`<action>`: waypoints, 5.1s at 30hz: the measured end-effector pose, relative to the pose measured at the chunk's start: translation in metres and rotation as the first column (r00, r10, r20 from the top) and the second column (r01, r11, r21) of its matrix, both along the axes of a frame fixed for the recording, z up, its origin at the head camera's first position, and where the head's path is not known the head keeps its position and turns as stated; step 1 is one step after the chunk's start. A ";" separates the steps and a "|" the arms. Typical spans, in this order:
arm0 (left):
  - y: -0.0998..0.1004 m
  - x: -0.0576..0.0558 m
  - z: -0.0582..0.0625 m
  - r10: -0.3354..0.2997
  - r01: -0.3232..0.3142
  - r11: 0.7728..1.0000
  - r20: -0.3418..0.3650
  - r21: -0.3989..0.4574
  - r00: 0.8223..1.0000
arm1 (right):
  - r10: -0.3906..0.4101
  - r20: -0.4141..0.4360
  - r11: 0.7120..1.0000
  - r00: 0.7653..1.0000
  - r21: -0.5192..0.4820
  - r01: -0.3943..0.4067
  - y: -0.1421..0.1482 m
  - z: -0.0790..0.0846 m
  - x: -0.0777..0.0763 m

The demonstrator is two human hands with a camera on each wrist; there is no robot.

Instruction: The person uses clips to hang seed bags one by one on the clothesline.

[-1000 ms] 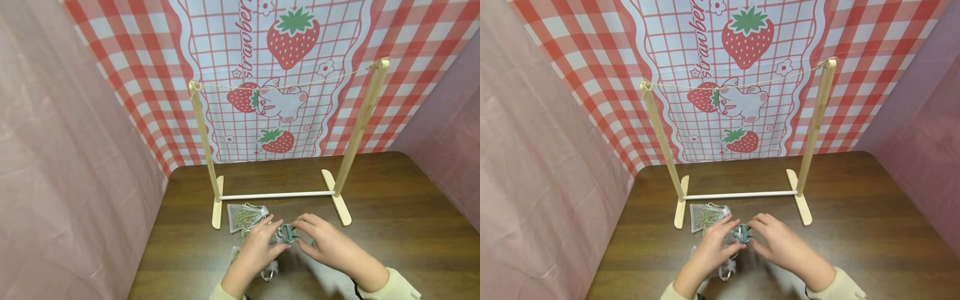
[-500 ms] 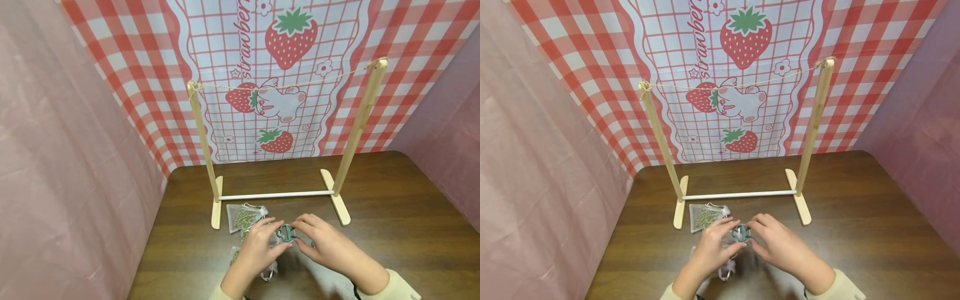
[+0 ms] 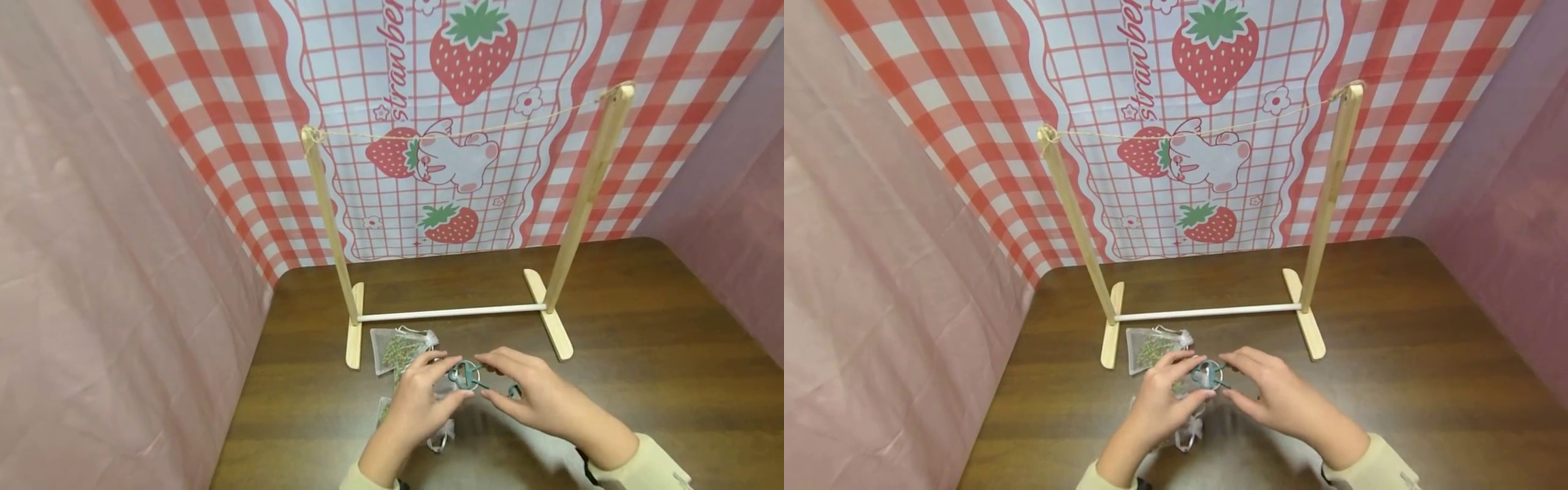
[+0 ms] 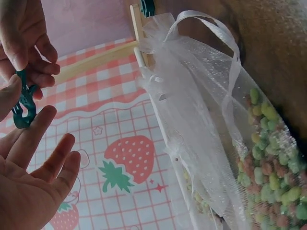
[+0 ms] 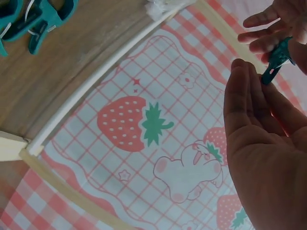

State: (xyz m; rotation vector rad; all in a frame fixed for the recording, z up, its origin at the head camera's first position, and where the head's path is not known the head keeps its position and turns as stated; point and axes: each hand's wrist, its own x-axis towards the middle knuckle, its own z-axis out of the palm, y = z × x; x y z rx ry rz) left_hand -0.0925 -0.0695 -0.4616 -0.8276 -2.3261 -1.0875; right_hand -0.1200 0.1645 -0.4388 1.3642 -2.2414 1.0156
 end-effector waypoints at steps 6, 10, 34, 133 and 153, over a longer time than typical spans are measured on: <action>-0.002 -0.001 -0.001 -0.005 0.005 1.000 0.022 -0.013 1.000 | 0.045 -0.049 0.998 0.998 -0.052 -0.048 0.000 -0.004 -0.004; -0.005 -0.002 -0.003 -0.005 0.005 1.000 0.010 -0.008 1.000 | 0.047 -0.063 0.997 0.997 -0.062 -0.051 0.001 -0.005 -0.006; -0.028 -0.048 -0.007 0.188 -0.122 0.959 0.251 -0.257 0.949 | -0.036 -0.056 0.995 0.998 -0.096 0.031 0.010 -0.009 -0.008; 0.055 -0.157 0.150 0.169 -0.126 0.932 -0.101 0.339 0.980 | -0.340 -0.466 0.936 0.817 -0.082 0.343 0.063 0.243 -0.100; 0.080 -0.179 0.172 0.190 -0.157 0.918 -0.054 0.364 0.980 | -0.407 -0.419 0.858 0.812 0.130 0.497 0.059 0.296 -0.126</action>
